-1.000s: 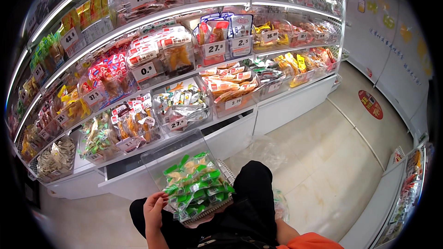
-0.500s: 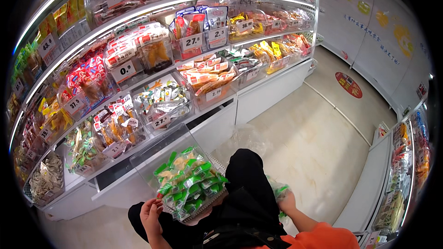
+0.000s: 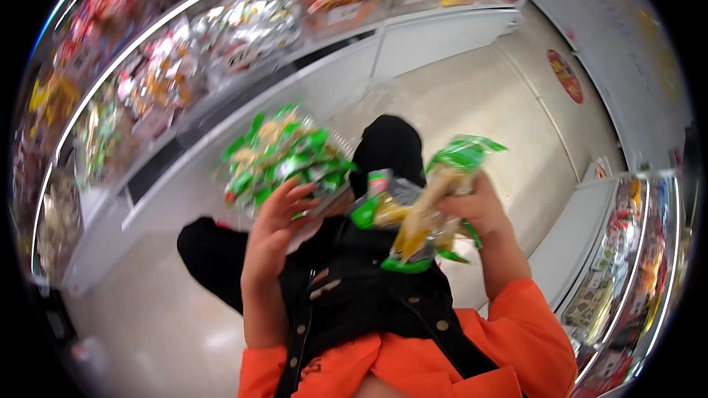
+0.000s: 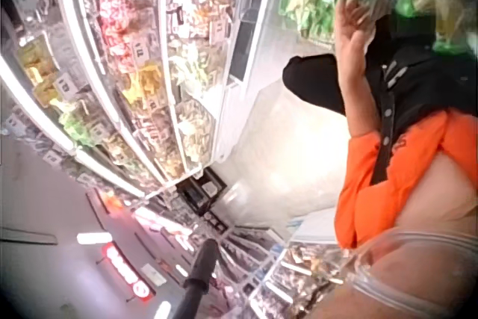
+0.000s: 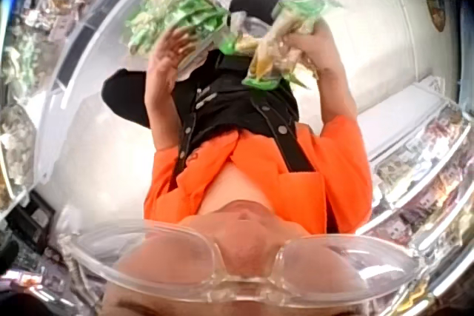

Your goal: The person sits on the floor in a grocery store aisle and restocks packaged snacks onto a shelf. They repeatedly pick up items from a large plastic bag on the floor and place them into a clear plastic bin on the shelf.

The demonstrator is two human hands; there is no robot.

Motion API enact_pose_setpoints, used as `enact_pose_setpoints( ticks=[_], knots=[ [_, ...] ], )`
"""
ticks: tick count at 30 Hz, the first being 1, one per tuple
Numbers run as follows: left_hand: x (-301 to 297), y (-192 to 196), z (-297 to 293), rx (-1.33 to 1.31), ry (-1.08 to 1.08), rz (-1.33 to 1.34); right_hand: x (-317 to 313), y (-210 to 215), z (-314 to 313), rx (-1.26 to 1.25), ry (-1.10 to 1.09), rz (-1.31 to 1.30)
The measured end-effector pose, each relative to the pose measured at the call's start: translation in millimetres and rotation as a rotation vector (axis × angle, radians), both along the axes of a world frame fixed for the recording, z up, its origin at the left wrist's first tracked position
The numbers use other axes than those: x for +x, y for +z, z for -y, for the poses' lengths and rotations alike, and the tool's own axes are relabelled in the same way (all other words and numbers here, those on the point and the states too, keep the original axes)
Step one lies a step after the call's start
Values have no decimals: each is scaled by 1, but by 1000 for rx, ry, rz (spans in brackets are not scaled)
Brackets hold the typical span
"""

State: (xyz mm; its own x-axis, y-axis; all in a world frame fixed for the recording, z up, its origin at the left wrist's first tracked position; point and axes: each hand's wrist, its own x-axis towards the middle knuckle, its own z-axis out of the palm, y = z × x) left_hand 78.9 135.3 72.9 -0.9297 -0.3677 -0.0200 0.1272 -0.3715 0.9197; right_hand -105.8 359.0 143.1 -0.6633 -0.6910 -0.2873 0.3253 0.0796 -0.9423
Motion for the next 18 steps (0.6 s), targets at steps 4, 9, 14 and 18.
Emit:
enact_pose_setpoints(
  ticks=[4,9,14,18],
  knots=[
    [-5,-10,0,100,-332,74,42,-31,58,-41,352,220],
    [37,-27,-18,369,-275,188,59,-66,64,-111,498,284],
    [45,-33,-35,98,-206,191,74,-72,64,-42,693,-14],
    [36,-6,-39,-62,-120,338,73,-73,65,-17,769,-194]
  ],
)
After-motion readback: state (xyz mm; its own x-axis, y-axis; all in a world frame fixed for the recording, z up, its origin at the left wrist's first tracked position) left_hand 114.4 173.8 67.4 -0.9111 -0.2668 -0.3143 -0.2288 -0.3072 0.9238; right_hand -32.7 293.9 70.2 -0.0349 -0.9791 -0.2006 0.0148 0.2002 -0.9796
